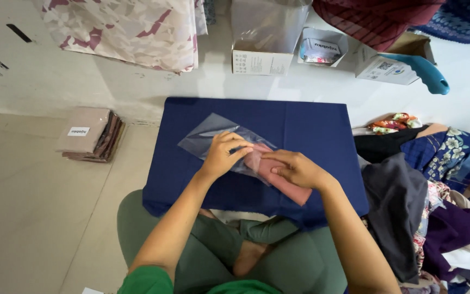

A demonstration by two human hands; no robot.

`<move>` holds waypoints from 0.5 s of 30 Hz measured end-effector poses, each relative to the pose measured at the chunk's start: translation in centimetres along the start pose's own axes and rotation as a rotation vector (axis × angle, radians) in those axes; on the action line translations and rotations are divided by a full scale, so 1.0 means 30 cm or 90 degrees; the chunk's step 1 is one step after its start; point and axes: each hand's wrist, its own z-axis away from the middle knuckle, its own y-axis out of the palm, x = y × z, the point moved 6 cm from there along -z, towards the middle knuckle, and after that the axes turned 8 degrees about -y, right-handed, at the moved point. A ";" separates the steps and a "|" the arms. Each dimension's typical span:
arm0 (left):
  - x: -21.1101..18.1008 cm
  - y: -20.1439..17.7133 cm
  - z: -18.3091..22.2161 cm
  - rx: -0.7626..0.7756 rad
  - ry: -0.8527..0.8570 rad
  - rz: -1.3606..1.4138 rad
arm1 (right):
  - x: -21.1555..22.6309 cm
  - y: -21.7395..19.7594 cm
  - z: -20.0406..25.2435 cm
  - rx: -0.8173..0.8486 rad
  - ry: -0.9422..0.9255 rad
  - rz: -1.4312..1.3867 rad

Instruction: Cleaning a piece of fabric with a lint roller, folding it, and placing it into a plastic sleeve for packaging.

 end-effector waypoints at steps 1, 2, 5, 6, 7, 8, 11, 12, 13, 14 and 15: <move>0.002 -0.003 0.004 -0.002 0.001 0.000 | -0.055 0.019 0.017 0.001 -0.001 0.002; 0.005 -0.007 0.010 -0.004 -0.001 -0.001 | -0.126 0.033 0.035 -0.020 0.045 -0.027; -0.019 -0.011 0.024 0.003 0.005 -0.018 | -0.209 0.077 0.054 -0.050 0.116 -0.144; -0.034 -0.009 0.031 0.015 0.011 -0.033 | -0.219 0.098 0.056 -0.060 0.143 -0.234; -0.041 -0.008 0.032 0.013 0.010 -0.035 | -0.215 0.112 0.049 -0.058 0.141 -0.235; -0.053 -0.003 0.034 0.022 0.027 -0.041 | -0.209 0.127 0.042 -0.065 0.135 -0.278; -0.117 -0.036 0.031 -0.005 0.080 -0.087 | -0.171 0.139 0.019 -0.096 0.115 -0.250; -0.149 -0.056 0.027 -0.041 0.118 -0.125 | -0.154 0.127 0.012 -0.122 0.101 -0.176; -0.140 -0.064 0.039 -0.042 0.119 -0.125 | -0.156 0.134 0.016 -0.122 0.100 -0.174; -0.126 -0.100 0.053 -0.136 0.091 -0.128 | -0.162 0.140 0.022 -0.139 0.115 -0.182; -0.112 -0.136 0.072 -0.231 0.063 -0.130 | -0.169 0.145 0.028 -0.156 0.129 -0.190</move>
